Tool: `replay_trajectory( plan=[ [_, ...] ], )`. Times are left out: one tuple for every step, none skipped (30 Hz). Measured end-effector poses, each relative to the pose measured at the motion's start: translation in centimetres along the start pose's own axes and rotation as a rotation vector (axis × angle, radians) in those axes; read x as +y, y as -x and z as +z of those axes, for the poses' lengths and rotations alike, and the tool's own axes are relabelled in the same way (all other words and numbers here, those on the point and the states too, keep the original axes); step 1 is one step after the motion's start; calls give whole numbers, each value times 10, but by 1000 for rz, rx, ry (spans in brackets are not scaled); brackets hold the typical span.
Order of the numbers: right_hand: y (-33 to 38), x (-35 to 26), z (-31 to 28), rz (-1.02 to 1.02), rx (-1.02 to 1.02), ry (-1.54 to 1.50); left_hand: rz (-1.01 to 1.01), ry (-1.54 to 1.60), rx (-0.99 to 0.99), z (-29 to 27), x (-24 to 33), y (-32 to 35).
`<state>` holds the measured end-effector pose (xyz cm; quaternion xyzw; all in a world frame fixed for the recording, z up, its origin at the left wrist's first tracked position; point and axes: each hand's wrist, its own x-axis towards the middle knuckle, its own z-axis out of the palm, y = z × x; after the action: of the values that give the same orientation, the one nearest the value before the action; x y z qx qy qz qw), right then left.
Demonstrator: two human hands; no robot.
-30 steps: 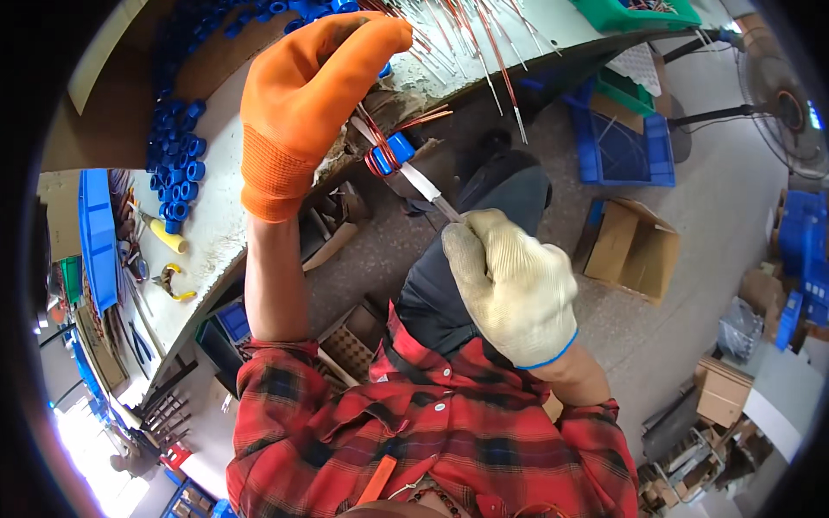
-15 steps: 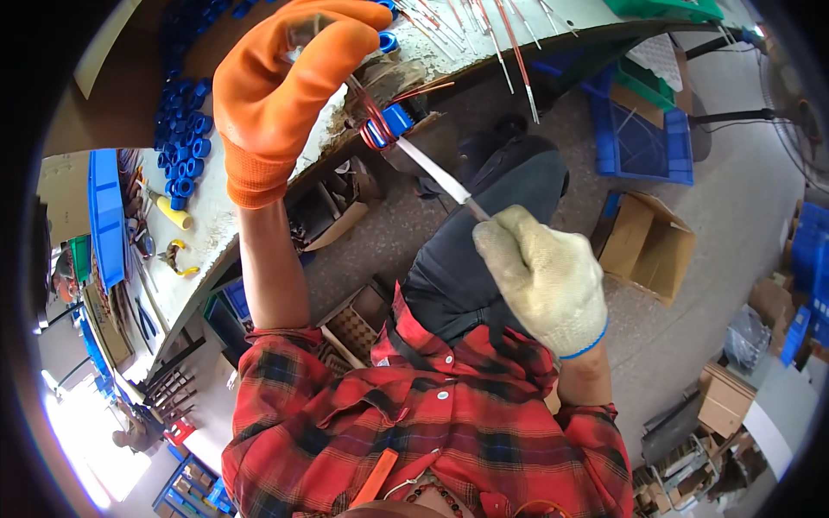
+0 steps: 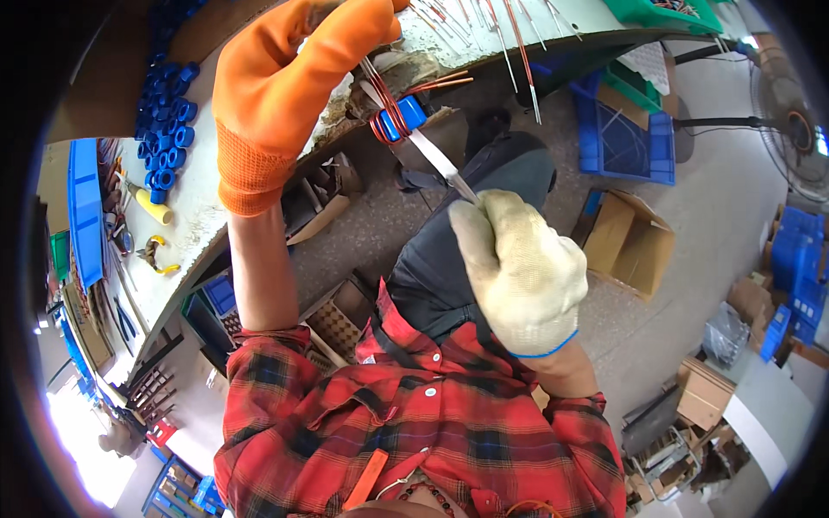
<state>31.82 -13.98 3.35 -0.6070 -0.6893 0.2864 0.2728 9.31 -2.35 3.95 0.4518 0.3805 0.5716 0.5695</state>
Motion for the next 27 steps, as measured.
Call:
replay_trajectory(
  plan=[
    [-2,-4,5,-29,27,11,-3,8,8,1,0,0],
    [-5,-8,9,-58,55,21,-6,15,15,3,1,1],
    [-7,-10,9,-88,83,30,-8,21,22,4,2,1],
    [-11,-10,6,-94,84,26,-3,15,24,2,4,0],
    [-17,-10,-4,25,-36,-61,4,-26,17,0,6,-1],
    [-21,-9,-17,146,-159,-148,8,-67,10,-1,8,-1],
    [-25,-8,-30,269,-278,-232,11,-106,-2,-2,8,-2],
    [-28,-6,-37,393,-399,-316,14,-145,-13,-1,9,-3],
    [-30,-4,-40,398,-393,-323,10,-147,-22,2,10,-5],
    [-32,-2,-42,455,-446,-379,13,-190,1,7,13,-7],
    [-32,0,-43,503,-511,-440,18,-241,36,11,20,-4],
    [-32,2,-43,553,-577,-500,22,-292,70,15,26,0],
    [-32,6,-43,603,-643,-559,25,-342,103,19,29,5],
    [-22,18,-46,623,-646,-560,6,-337,100,18,29,16],
    [2,21,-49,667,-624,-552,102,-393,105,11,32,34],
    [28,25,-54,696,-585,-528,221,-434,110,-3,28,39],
    [90,33,-87,723,-544,-500,342,-471,118,-17,21,41],
    [105,33,-109,721,-521,-472,480,-526,150,-19,13,37],
    [92,74,-107,717,-496,-444,504,-519,173,-18,2,23],
    [73,77,-88,764,-489,-448,513,-498,152,-11,0,31],
    [72,76,-75,809,-482,-452,525,-480,132,-3,0,37],
    [70,78,-56,795,-433,-452,607,-452,104,-12,-7,10],
    [70,93,-50,803,-388,-449,668,-416,74,-16,-14,-7],
    [53,70,-44,614,-339,-315,566,-627,62,-12,-1,-8],
    [27,43,-30,413,-285,-188,469,-846,49,-8,12,-8],
    [11,28,-18,399,-277,-202,485,-860,46,-9,13,-12],
    [-1,16,-7,213,-158,-116,261,-606,3,-9,10,-15]
  ],
)
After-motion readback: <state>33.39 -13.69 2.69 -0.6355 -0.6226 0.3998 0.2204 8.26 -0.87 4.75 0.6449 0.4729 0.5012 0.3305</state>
